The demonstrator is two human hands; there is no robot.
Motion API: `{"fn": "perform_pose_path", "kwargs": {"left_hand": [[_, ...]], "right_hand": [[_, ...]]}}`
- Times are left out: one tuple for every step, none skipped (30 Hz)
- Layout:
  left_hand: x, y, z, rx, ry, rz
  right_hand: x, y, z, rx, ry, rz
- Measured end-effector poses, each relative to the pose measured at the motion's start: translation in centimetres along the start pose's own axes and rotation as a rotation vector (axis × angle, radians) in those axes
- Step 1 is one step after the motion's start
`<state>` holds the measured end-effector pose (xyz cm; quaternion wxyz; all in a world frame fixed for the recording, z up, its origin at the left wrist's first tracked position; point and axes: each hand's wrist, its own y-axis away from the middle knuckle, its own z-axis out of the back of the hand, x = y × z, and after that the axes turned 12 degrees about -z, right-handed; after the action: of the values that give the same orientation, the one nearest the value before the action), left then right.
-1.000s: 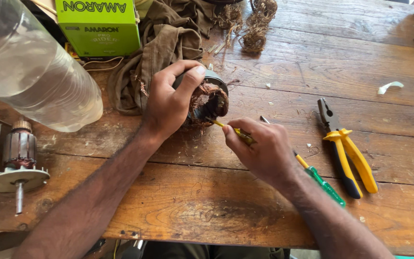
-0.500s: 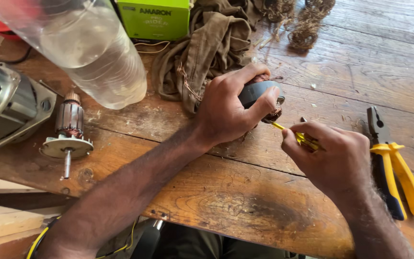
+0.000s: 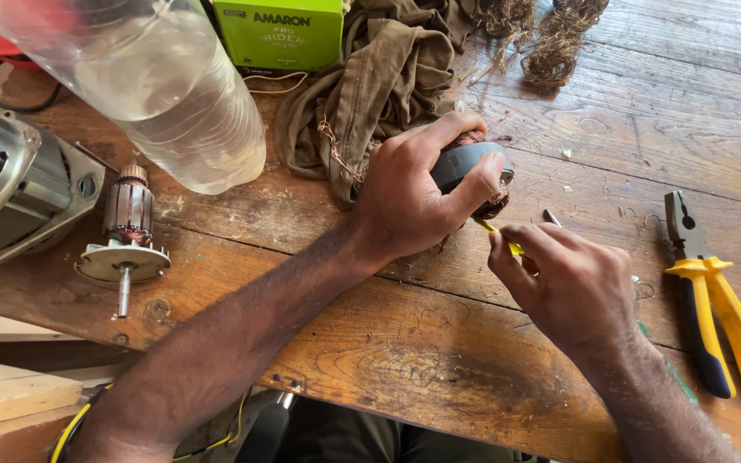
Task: The person holds a burnt electric motor stator on a wooden workbench and uses a screwdriver to pry and scrape the charred copper windings out of the stator housing, working around its rim. Near the end they pick up pliers and continue pulling winding material from the housing by hand.
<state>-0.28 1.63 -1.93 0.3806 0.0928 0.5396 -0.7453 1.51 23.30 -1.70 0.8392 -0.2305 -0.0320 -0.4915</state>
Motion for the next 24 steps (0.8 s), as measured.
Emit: {"fn": "perform_pose_path", "kwargs": {"left_hand": [[-0.1, 0.0, -0.1, -0.004, -0.009, -0.001], [-0.2, 0.1, -0.1, -0.008, -0.018, -0.001], [-0.2, 0.1, -0.2, -0.010, -0.028, -0.003], [-0.2, 0.1, -0.2, -0.010, -0.033, -0.027], [-0.2, 0.1, -0.3, -0.011, -0.039, -0.051], [-0.2, 0.1, -0.3, -0.011, -0.045, -0.075], [-0.3, 0.2, -0.3, -0.013, -0.046, -0.074], [-0.3, 0.2, -0.3, -0.016, -0.048, -0.074], [-0.3, 0.3, -0.2, -0.021, -0.050, -0.072], [-0.3, 0.3, -0.2, -0.027, -0.046, -0.075], [-0.3, 0.3, -0.2, -0.031, -0.043, -0.078], [-0.3, 0.3, -0.1, -0.037, -0.041, -0.080], [-0.3, 0.3, -0.1, -0.035, -0.041, -0.073], [-0.3, 0.3, 0.0, -0.031, -0.040, -0.066], [-0.3, 0.3, 0.0, -0.027, -0.039, -0.060], [-0.3, 0.3, 0.0, -0.030, -0.039, -0.063], [-0.3, 0.3, 0.1, -0.032, -0.037, -0.065], [-0.4, 0.3, 0.1, -0.035, -0.035, -0.066], [-0.4, 0.3, 0.1, -0.032, -0.032, -0.063], [-0.4, 0.3, 0.1, -0.028, -0.029, -0.060], [-0.4, 0.2, 0.1, -0.022, -0.025, -0.056], [-0.4, 0.2, 0.1, -0.019, -0.024, -0.048], [-0.5, 0.2, 0.0, -0.017, -0.023, -0.040], [-0.5, 0.2, 0.0, -0.015, -0.023, -0.031]], "right_hand": [[-0.1, 0.0, 0.0, 0.000, 0.020, 0.024], [-0.2, 0.0, 0.0, 0.000, 0.040, 0.048], [-0.3, 0.0, 0.0, -0.002, 0.059, 0.071], [-0.3, 0.0, 0.1, -0.006, 0.029, 0.072], [-0.4, 0.0, 0.1, -0.012, -0.002, 0.074], [-0.4, 0.0, 0.2, -0.017, -0.032, 0.075], [-0.3, 0.0, 0.2, -0.018, -0.033, 0.054], [-0.2, 0.1, 0.3, -0.020, -0.033, 0.033], [-0.1, 0.1, 0.3, -0.020, -0.033, 0.014], [-0.1, 0.1, 0.3, -0.016, -0.024, 0.000], [0.0, 0.1, 0.4, -0.012, -0.015, -0.015], [0.1, 0.0, 0.4, -0.007, -0.005, -0.027], [0.2, -0.1, 0.4, 0.006, -0.005, -0.027], [0.2, -0.1, 0.4, 0.019, -0.006, -0.028], [0.3, -0.2, 0.4, 0.031, -0.006, -0.029], [0.3, -0.2, 0.4, 0.022, -0.012, -0.029], [0.3, -0.2, 0.4, 0.015, -0.019, -0.031], [0.4, -0.2, 0.4, 0.009, -0.025, -0.033], [0.5, -0.1, 0.4, -0.001, -0.026, -0.009], [0.6, -0.1, 0.4, -0.010, -0.028, 0.014], [0.7, -0.1, 0.4, -0.019, -0.031, 0.034], [0.8, 0.0, 0.4, -0.029, -0.019, 0.036], [0.9, 0.0, 0.5, -0.039, -0.006, 0.040], [1.0, 0.0, 0.5, -0.048, 0.006, 0.044]]}}
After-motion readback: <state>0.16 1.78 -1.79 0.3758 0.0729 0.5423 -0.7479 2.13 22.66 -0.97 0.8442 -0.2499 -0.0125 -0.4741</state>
